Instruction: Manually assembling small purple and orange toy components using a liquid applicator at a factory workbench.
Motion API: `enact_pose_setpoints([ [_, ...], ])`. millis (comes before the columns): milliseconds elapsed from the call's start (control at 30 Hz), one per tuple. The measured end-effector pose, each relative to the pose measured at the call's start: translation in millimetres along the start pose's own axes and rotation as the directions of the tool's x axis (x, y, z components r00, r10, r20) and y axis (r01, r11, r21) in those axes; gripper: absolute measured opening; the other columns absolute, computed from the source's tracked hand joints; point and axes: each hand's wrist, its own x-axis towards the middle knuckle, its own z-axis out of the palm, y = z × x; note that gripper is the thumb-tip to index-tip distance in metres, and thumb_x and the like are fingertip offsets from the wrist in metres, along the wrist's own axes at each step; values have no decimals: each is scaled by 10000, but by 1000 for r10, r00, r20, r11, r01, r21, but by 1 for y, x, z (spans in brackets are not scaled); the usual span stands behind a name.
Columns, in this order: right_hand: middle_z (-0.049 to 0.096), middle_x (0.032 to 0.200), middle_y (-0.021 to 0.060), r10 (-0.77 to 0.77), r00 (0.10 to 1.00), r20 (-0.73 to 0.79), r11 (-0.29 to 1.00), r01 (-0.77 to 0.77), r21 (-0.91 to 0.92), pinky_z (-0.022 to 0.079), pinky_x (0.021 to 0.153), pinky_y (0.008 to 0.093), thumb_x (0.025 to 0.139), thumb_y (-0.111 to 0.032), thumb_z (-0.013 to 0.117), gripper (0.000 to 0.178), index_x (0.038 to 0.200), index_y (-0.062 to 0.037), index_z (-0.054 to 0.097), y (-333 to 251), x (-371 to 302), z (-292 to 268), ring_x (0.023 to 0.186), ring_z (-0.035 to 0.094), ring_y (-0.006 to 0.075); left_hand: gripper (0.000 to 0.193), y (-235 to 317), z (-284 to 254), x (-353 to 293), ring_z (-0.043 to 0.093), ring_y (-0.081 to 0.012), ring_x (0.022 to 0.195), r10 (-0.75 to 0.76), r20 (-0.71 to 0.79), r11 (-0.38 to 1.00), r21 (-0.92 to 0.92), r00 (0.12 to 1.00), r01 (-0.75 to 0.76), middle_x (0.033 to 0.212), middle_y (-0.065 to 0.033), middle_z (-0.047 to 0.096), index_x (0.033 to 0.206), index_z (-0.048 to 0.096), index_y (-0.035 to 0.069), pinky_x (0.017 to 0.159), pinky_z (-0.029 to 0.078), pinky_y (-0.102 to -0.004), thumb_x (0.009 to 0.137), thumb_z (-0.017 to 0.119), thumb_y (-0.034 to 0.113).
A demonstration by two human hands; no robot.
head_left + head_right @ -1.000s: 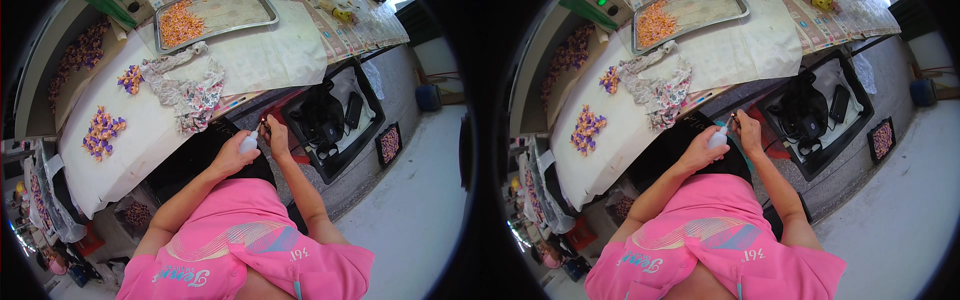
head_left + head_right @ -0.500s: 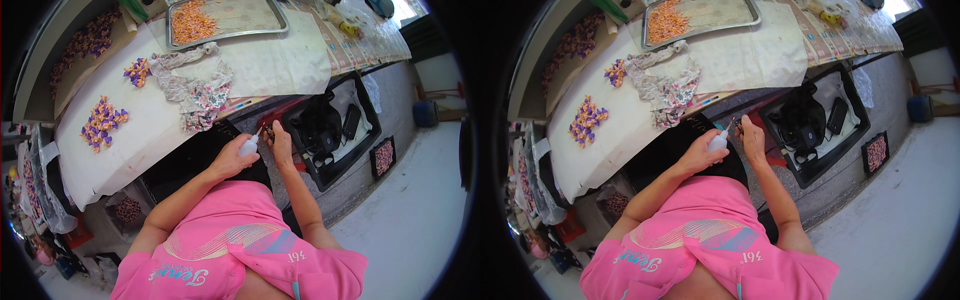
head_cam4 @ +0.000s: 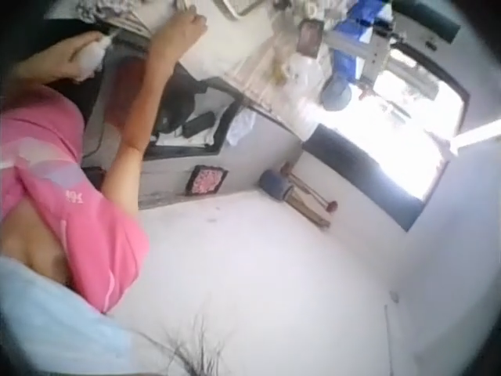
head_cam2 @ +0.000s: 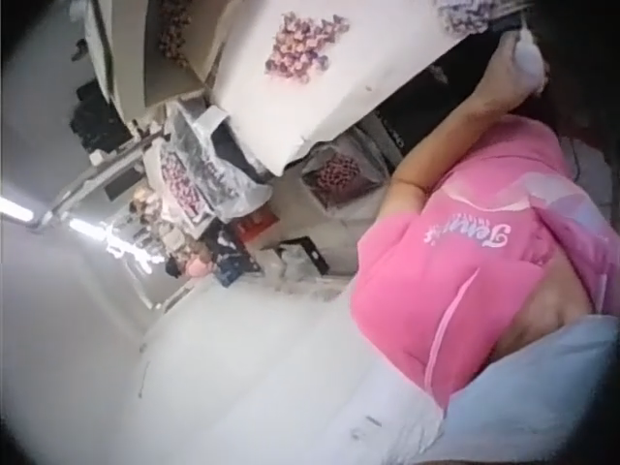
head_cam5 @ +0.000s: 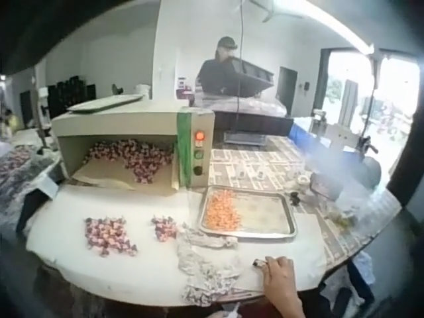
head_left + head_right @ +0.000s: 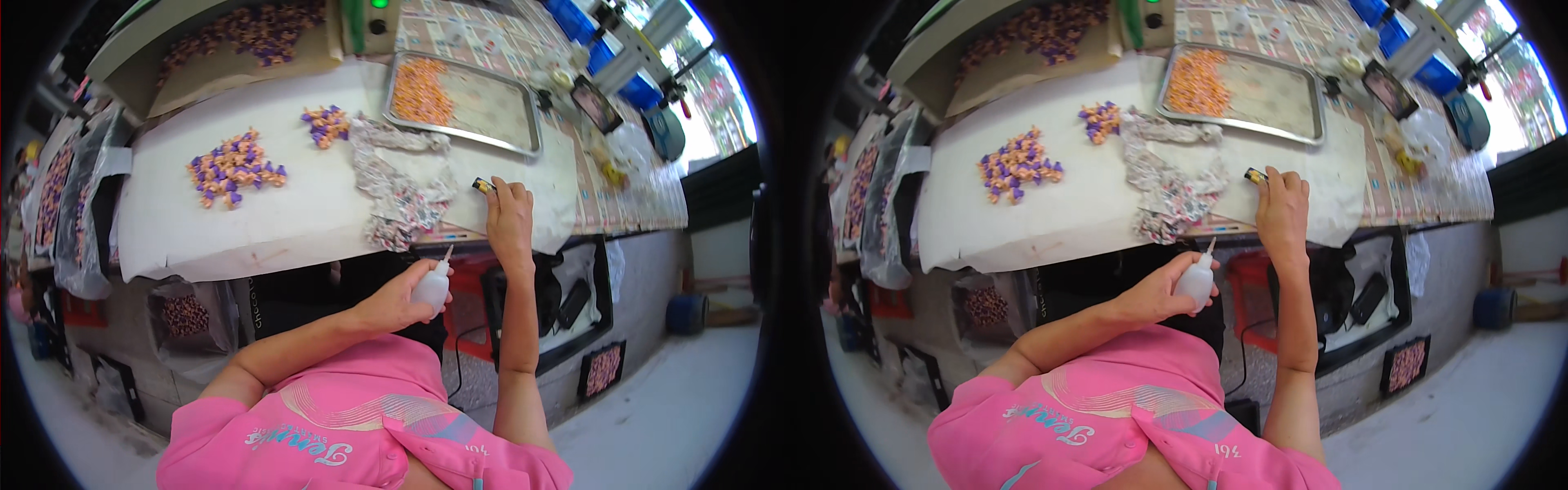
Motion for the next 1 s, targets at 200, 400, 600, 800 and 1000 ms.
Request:
enact_pose_setpoints([
  [200, 595, 1051, 144, -94, 993, -77, 957, 111, 268, 410, 887, 369, 917, -106, 562, 193, 1058, 6, 630, -95, -18, -8, 990, 529, 299, 696, 32, -26, -54, 570, -160, 1025, 116, -111, 984, -126, 987, -129, 1155, -99, 557, 1424, 267, 81, 859, 490, -298, 810, 587, 4],
  [400, 606, 972, 65, -74, 930, 361, 686, -215, 695, 462, 733, 261, 896, -133, 634, 226, 1064, 11, 587, -168, -55, 12, 850, 552, 111, 884, 53, -54, -74, 522, -189, 1108, 219, -207, 975, 94, 953, -203, 1250, -112, 466, 1501, 83, 85, 903, 445, -291, 753, 526, -77],
  [600, 637, 800, 103, 96, 924, 371, 613, -348, 709, 484, 655, 326, 887, -221, 667, 280, 1038, 1, 587, -192, -23, 22, 719, 609, 195, 914, 66, -71, -93, 495, -187, 1168, 245, -154, 942, -196, 957, -272, 1258, -97, 465, 1519, 42, 124, 990, 410, -310, 767, 494, -131],
  [800, 633, 832, 83, -56, 986, 155, 924, -8, 381, 488, 678, 288, 901, -222, 665, 296, 1037, 32, 599, -182, 17, 39, 748, 587, 129, 701, 82, -134, -122, 547, -179, 1069, 345, -250, 936, 162, 905, -312, 1216, -129, 523, 1433, 288, 63, 881, 472, -282, 795, 561, -36],
  [1000, 657, 860, 75, 53, 986, 157, 889, -119, 442, 486, 666, 276, 793, -200, 781, 345, 1016, 11, 625, -200, 24, 51, 714, 601, 138, 487, 128, -224, -118, 550, -192, 1035, 652, -431, 679, 699, 624, -227, 1123, -99, 577, 1251, 514, 24, 874, 470, -319, 770, 592, 10],
])
